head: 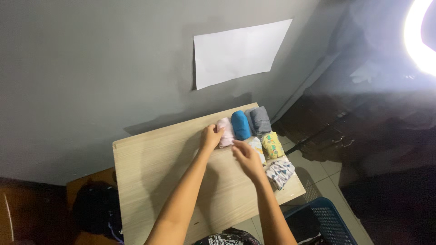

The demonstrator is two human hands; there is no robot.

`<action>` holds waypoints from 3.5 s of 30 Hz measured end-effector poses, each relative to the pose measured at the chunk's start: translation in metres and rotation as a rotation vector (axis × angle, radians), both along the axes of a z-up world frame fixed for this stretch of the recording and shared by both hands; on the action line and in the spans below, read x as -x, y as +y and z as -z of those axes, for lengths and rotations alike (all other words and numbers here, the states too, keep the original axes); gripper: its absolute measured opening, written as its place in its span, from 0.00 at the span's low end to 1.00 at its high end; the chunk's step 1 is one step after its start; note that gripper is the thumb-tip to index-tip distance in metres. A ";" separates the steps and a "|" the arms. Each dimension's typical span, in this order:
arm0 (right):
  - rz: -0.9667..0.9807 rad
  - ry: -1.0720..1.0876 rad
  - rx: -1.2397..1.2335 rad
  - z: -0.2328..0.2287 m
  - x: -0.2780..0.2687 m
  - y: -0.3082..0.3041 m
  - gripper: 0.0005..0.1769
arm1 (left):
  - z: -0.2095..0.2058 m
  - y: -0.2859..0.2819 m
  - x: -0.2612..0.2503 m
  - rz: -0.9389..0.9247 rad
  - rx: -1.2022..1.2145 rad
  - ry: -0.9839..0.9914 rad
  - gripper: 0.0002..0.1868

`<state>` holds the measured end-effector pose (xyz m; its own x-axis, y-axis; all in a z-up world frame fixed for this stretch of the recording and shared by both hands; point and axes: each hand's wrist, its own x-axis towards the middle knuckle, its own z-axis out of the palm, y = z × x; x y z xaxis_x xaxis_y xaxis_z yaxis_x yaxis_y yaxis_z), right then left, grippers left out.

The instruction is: The person folds several pieces of clothing on a small wooden table, including a pink garment, a black shirt, and a black patterned cloth. The person places folded items into a blue laundry basket.

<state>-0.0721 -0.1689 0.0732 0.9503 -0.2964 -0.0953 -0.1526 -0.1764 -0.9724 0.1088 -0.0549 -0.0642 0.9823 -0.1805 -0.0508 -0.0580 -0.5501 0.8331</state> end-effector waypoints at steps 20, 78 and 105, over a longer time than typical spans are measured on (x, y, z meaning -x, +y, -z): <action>0.087 0.009 -0.246 0.025 0.024 0.055 0.30 | -0.104 0.162 0.084 0.083 0.659 0.193 0.40; 0.305 -0.095 -0.508 0.047 0.153 0.602 0.38 | -0.065 0.815 0.241 -0.066 0.815 0.302 0.42; 0.448 0.123 -0.828 0.446 0.118 0.686 0.25 | 0.319 0.763 0.160 0.265 -0.555 0.359 0.27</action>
